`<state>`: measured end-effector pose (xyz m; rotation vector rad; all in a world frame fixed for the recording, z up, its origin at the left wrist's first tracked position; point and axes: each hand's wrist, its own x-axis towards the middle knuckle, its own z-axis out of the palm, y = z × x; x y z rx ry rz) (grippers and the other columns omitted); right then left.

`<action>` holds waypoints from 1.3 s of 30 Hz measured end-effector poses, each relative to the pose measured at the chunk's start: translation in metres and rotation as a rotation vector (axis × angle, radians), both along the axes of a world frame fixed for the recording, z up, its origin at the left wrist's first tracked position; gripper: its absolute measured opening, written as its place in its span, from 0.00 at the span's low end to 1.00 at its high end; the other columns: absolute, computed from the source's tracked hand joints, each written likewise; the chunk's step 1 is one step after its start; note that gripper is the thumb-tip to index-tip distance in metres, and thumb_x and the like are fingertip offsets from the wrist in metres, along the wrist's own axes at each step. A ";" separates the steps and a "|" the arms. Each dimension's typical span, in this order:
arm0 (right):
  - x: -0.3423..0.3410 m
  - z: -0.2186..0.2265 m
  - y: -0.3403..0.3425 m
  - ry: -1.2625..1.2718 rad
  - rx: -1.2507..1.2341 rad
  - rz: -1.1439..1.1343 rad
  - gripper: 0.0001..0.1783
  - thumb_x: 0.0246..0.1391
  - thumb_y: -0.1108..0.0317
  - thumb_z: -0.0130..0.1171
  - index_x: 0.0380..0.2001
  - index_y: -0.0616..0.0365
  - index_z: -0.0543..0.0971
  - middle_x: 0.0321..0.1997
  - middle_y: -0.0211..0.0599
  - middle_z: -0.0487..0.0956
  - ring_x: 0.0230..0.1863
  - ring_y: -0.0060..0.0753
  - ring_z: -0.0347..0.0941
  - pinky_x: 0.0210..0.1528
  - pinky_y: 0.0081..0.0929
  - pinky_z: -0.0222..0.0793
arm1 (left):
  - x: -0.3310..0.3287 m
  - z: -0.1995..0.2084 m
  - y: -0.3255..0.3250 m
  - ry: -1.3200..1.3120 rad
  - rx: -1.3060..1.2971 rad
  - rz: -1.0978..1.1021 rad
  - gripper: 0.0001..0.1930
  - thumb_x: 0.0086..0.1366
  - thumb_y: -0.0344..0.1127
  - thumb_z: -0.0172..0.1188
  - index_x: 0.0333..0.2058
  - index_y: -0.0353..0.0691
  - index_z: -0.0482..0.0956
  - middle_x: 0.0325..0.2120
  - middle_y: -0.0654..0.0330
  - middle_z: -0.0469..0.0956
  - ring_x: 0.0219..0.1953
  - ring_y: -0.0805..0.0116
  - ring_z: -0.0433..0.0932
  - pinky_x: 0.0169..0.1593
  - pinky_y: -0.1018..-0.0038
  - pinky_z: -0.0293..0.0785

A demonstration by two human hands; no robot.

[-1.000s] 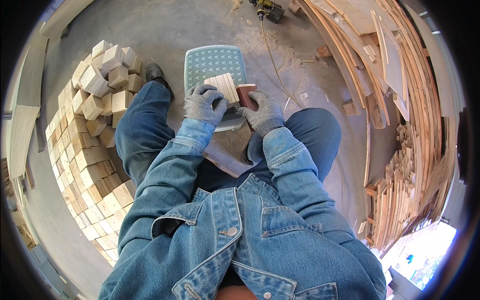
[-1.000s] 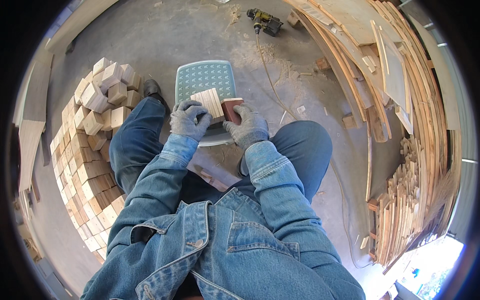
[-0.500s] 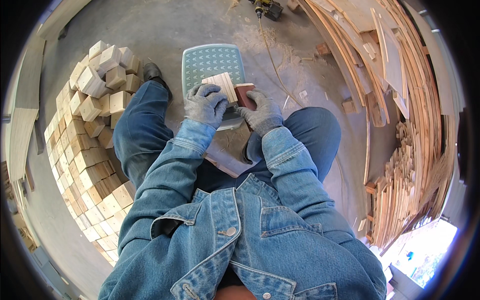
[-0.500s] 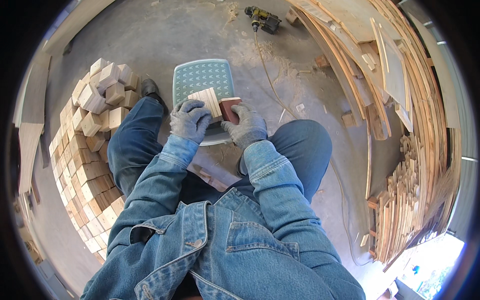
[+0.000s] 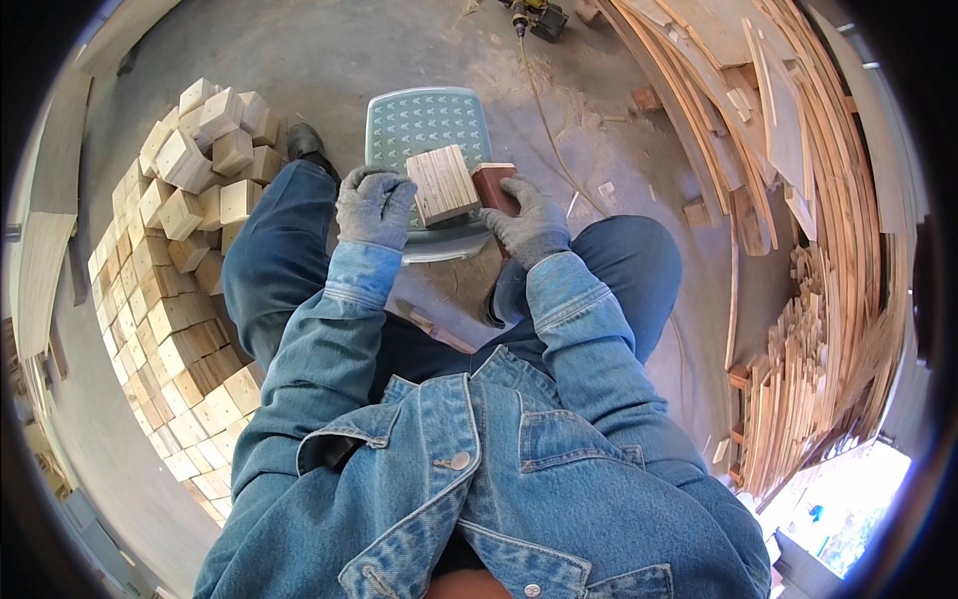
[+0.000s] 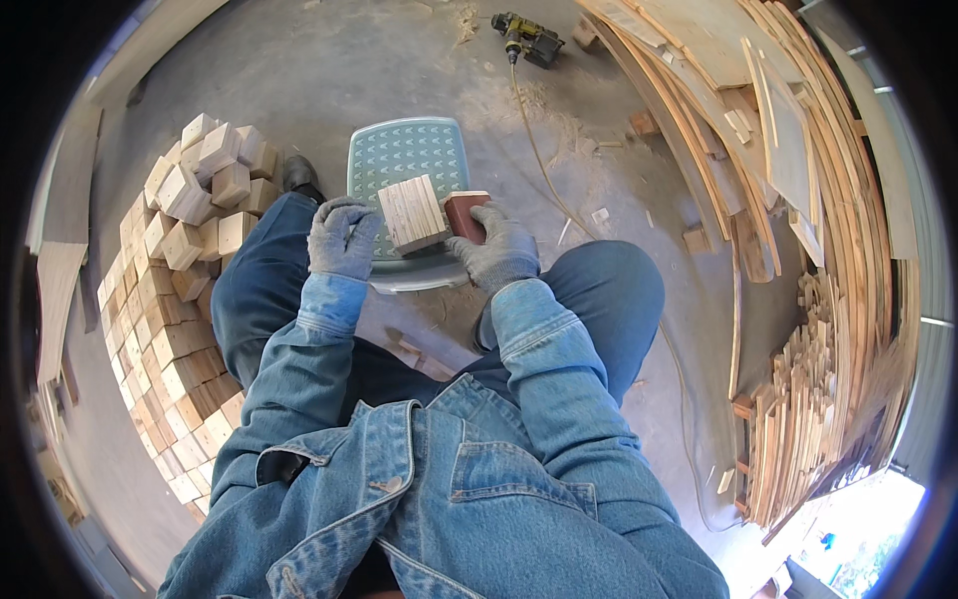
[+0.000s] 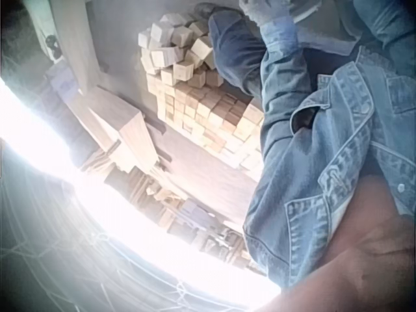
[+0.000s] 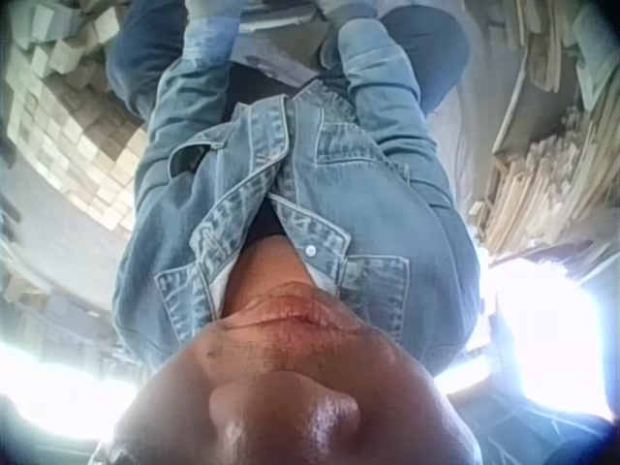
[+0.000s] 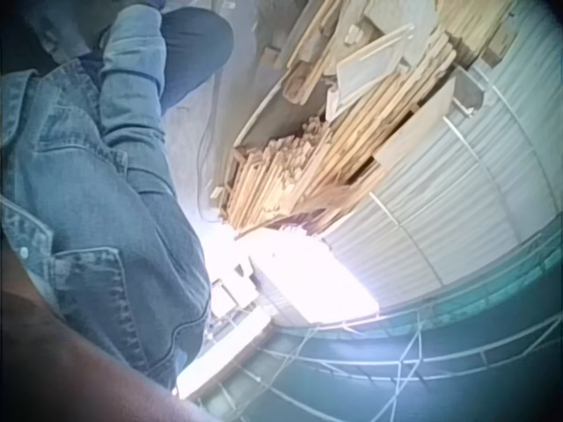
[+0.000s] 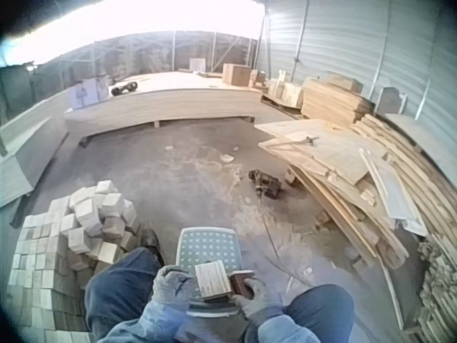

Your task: The person sits on a small stool and sands small wooden blocks using a sanding block. They hold the wood in one hand and rub the sanding block over the surfaces, then place the finished pieces onto a nearby stack.

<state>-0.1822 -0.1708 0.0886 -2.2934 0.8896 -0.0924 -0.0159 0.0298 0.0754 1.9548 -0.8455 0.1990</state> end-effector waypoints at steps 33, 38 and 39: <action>-0.009 0.035 0.020 -0.329 -0.194 0.098 0.36 0.51 0.57 0.78 0.62 0.58 0.81 0.70 0.54 0.75 0.67 0.59 0.75 0.71 0.46 0.71 | 0.003 -0.046 0.012 0.303 0.440 -0.077 0.77 0.29 0.48 0.92 0.77 0.45 0.51 0.71 0.46 0.61 0.71 0.48 0.68 0.75 0.63 0.67; -0.013 0.044 0.043 -0.212 -0.357 0.292 0.36 0.50 0.52 0.76 0.63 0.48 0.82 0.73 0.50 0.73 0.63 0.62 0.75 0.66 0.55 0.72 | -0.001 -0.005 -0.050 1.916 -0.855 -0.221 0.39 0.70 0.69 0.59 0.69 0.48 0.71 0.69 0.54 0.71 0.72 0.50 0.67 0.70 0.36 0.67; -0.008 0.046 0.051 -0.188 -0.382 0.336 0.36 0.50 0.52 0.76 0.63 0.47 0.83 0.73 0.50 0.72 0.62 0.63 0.76 0.64 0.55 0.72 | 0.009 -0.036 -0.053 1.960 -0.901 -0.254 0.38 0.70 0.68 0.59 0.68 0.48 0.72 0.69 0.55 0.72 0.72 0.50 0.67 0.70 0.36 0.67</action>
